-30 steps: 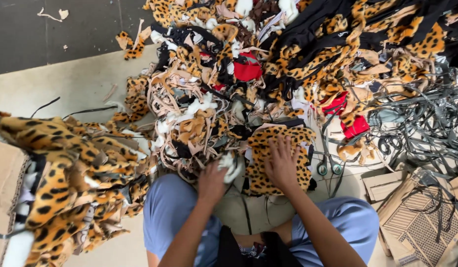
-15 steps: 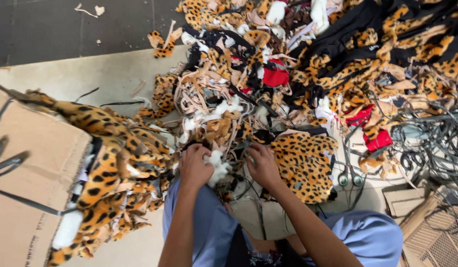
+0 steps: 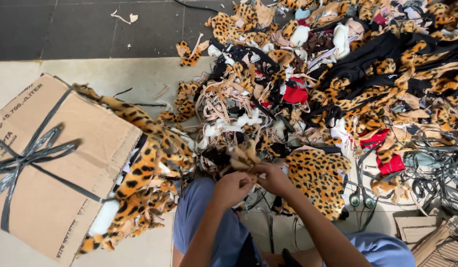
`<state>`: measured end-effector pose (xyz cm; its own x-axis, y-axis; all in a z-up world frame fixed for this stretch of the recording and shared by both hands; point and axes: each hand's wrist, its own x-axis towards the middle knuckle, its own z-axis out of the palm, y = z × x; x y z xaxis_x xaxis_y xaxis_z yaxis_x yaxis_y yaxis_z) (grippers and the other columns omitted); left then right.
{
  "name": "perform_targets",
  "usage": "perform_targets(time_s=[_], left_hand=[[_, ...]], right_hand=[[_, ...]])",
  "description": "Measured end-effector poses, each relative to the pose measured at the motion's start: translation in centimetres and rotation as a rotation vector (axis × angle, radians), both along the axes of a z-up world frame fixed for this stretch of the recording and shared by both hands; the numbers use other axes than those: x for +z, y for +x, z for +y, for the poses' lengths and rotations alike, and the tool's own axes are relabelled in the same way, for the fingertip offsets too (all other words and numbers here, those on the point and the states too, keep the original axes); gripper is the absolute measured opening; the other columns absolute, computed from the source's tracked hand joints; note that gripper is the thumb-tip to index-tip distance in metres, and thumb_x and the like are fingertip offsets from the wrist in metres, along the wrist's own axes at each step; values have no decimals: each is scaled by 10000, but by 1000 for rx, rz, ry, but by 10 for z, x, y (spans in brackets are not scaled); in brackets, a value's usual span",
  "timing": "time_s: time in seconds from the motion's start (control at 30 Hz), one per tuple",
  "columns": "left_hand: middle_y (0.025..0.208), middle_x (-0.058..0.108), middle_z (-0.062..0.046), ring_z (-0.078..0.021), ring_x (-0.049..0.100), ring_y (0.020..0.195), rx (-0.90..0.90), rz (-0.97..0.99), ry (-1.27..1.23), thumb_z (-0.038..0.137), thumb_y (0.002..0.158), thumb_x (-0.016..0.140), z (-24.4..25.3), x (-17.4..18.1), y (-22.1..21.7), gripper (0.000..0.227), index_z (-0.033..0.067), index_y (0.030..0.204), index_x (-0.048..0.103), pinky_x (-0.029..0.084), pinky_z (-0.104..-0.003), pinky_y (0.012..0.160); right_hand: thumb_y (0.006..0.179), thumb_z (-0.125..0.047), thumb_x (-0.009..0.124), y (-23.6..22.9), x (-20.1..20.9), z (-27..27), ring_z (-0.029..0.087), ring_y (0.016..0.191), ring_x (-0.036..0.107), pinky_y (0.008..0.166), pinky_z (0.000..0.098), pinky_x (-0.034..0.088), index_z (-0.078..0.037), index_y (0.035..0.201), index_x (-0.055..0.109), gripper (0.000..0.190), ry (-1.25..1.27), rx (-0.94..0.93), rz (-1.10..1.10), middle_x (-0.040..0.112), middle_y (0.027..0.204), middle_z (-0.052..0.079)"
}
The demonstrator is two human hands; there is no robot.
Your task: Stuffing small fabric scraps into a larger fabric piece
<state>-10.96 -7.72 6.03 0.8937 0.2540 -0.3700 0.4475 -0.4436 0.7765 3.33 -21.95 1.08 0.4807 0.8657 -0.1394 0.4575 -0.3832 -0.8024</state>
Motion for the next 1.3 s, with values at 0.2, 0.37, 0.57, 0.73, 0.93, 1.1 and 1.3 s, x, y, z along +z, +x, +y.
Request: perform_targets(time_s=[0.2, 0.37, 0.57, 0.73, 0.93, 1.1, 1.3], left_hand=[[1014, 724, -159, -360, 718, 973, 323, -66, -61, 319, 1001, 614, 35, 1, -1, 248, 139, 1128, 728, 597, -463, 770], [1157, 677, -299, -478, 634, 1134, 266, -12, -319, 413, 977, 602, 19, 11, 20, 465, 10, 1190, 694, 541, -553, 899], [1085, 734, -237, -418, 662, 1064, 127, -56, -334, 265, 819, 754, 22, 3, 15, 262, 75, 993, 802, 519, -508, 895], [987, 765, -92, -259, 719, 939, 323, -36, -208, 333, 781, 772, 43, -17, 20, 229, 280, 1001, 802, 568, -399, 789], [951, 736, -147, -190, 663, 820, 222, -167, -516, 184, 785, 835, -14, 82, 46, 262, 63, 1010, 777, 607, -308, 633], [899, 705, -166, -284, 695, 810, -216, -235, -569, 190, 819, 820, -80, 88, 99, 197, 61, 953, 755, 588, -426, 630], [1418, 528, -221, -481, 584, 1246, -399, -94, -206, 218, 941, 688, -135, 51, 159, 377, 176, 1315, 683, 565, -544, 930]], right_hand=[[854, -101, 755, -16, 17, -18, 191, 697, 542, 809, 362, 493, -146, 601, 632, 284, 152, 58, 38, 541, 555, -15], [861, 49, 725, -49, 74, -2, 154, 587, 428, 644, 322, 459, -77, 693, 525, 290, 366, -276, 409, 482, 578, 15], [944, 24, 639, -27, 37, -30, 152, 718, 507, 658, 358, 552, -83, 821, 460, 242, 361, -663, 743, 435, 767, 18], [945, 26, 676, -7, 21, -77, 105, 629, 410, 604, 269, 425, -98, 703, 429, 367, 375, -653, 532, 406, 642, -11], [915, 66, 565, -5, 71, -101, 173, 729, 546, 697, 357, 543, -40, 890, 535, 113, 482, -807, 461, 485, 783, 71], [883, 97, 495, 10, 53, -161, 206, 768, 633, 770, 380, 587, 27, 832, 602, 138, 601, -875, 425, 519, 787, 132], [815, 59, 499, 13, 7, -216, 419, 1080, 629, 950, 537, 512, -26, 1072, 773, 386, 209, -821, 238, 603, 1074, 193]])
